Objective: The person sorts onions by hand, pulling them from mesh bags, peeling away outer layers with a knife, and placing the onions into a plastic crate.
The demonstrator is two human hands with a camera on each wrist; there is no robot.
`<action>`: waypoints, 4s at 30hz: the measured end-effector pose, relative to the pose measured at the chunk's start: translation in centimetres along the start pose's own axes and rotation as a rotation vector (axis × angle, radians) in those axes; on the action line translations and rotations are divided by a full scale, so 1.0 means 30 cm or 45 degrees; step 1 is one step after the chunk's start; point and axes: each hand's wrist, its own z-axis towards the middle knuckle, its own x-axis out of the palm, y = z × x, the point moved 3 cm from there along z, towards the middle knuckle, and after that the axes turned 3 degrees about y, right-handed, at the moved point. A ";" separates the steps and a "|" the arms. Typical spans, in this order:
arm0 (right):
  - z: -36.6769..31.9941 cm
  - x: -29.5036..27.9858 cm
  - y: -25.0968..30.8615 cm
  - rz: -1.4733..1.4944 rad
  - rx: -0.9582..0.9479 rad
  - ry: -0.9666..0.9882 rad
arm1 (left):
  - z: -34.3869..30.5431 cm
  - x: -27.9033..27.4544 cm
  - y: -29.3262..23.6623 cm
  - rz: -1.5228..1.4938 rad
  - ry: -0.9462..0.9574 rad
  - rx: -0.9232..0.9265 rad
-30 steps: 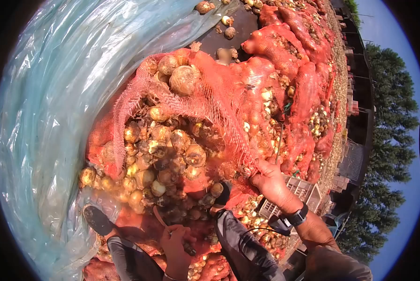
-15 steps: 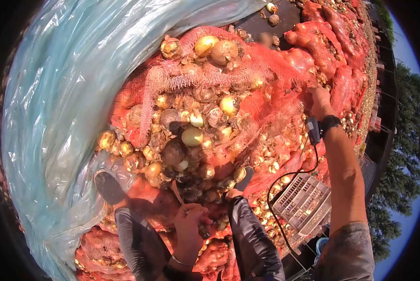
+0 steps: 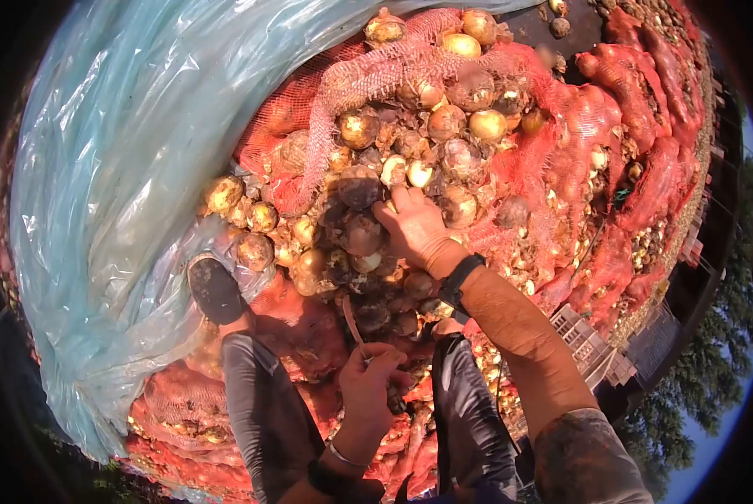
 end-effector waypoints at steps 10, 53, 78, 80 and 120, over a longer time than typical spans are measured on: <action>-1.038 -0.262 -0.359 0.392 0.980 -0.274 | -0.002 0.044 0.036 0.119 0.045 -0.022; -1.529 -0.128 -0.324 2.019 1.535 -0.389 | -0.002 -0.005 0.027 0.187 0.026 0.078; -0.391 0.150 -0.662 1.481 1.669 -0.756 | 0.003 -0.101 0.068 0.215 0.046 0.098; -0.450 0.118 -0.619 1.681 1.553 -0.640 | -0.002 -0.099 0.068 0.213 0.008 0.060; 0.316 0.235 0.676 0.428 -0.204 0.061 | -0.090 -0.207 -0.220 0.023 -0.111 0.529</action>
